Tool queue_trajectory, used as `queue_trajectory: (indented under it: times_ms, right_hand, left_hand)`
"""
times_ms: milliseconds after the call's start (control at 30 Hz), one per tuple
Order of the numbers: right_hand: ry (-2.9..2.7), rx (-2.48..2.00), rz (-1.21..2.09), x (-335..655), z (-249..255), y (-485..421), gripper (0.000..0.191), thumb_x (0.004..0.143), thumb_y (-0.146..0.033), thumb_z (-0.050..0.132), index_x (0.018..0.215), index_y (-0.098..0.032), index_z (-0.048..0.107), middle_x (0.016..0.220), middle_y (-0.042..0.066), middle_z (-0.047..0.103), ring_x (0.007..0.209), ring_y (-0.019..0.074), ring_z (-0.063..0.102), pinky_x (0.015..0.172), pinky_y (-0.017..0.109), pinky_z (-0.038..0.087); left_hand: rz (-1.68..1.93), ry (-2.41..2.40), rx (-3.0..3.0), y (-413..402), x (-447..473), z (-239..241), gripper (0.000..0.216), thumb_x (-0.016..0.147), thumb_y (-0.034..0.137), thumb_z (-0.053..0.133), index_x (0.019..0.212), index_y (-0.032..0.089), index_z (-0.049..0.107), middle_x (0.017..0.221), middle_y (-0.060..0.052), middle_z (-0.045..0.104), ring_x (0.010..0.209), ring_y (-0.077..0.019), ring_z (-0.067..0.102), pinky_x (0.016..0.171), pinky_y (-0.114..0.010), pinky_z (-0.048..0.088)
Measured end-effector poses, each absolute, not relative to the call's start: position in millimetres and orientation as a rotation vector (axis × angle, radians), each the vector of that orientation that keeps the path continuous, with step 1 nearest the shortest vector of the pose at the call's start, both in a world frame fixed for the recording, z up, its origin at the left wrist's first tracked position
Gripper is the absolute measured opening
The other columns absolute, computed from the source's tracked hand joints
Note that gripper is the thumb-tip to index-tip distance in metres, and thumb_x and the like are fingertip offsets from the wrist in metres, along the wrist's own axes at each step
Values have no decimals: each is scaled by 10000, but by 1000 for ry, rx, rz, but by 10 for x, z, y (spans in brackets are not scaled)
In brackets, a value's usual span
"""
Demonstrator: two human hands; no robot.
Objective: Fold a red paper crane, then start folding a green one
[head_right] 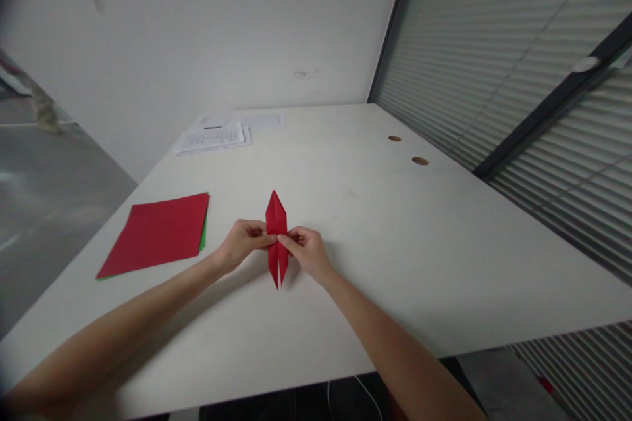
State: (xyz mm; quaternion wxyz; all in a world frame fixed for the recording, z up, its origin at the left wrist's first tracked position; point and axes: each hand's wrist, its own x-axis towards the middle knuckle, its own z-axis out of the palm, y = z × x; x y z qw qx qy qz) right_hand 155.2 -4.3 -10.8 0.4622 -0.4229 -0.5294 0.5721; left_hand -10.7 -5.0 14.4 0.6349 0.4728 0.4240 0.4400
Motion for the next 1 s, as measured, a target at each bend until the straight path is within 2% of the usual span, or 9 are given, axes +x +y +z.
queue_trajectory:
  times_ms: [267, 433, 667, 867, 1000]
  right_hand:
    - [-1184, -1018, 1402, 1540, -65, -34, 395, 602, -544, 762, 604, -192, 583, 562, -15, 605, 510, 118, 523, 509, 262, 440]
    - [-1193, -1043, 1408, 1555, -63, -32, 390, 604, -523, 766, 582, -189, 566, 534, -26, 571, 494, 106, 495, 496, 250, 411]
    - [-1193, -1018, 1504, 1569, -76, -22, 368, 603, -484, 782, 608, -186, 567, 552, -25, 581, 497, 100, 487, 502, 248, 383]
    - [-1173, -1004, 1453, 1574, -114, -6, 407, 615, -489, 778, 571, -197, 498, 508, -49, 524, 490, 93, 448, 496, 241, 352]
    - [-1157, -1000, 1500, 1574, -133, -8, 370, 625, -482, 775, 601, -187, 552, 542, -32, 561, 511, 101, 475, 511, 247, 373]
  left_hand:
    - [970, 947, 956, -103, -55, 141, 366, 622, 363, 832, 823, 91, 693, 754, -74, 723, 668, -175, 684, 686, -312, 555]
    - [937, 969, 952, -96, -75, 48, 363, 568, 361, 862, 683, 96, 642, 649, -48, 699, 600, -148, 661, 639, -277, 538]
    - [912, 949, 1003, -92, -84, 86, 357, 581, 369, 854, 679, 99, 643, 627, -33, 680, 596, -145, 655, 613, -265, 528]
    - [842, 969, 998, -123, -59, 71, 377, 638, 411, 817, 783, 93, 678, 731, -71, 715, 616, -137, 650, 618, -264, 519]
    - [849, 960, 1005, -131, -56, 62, 355, 602, 396, 837, 669, 99, 654, 647, -46, 692, 574, -124, 625, 597, -248, 496]
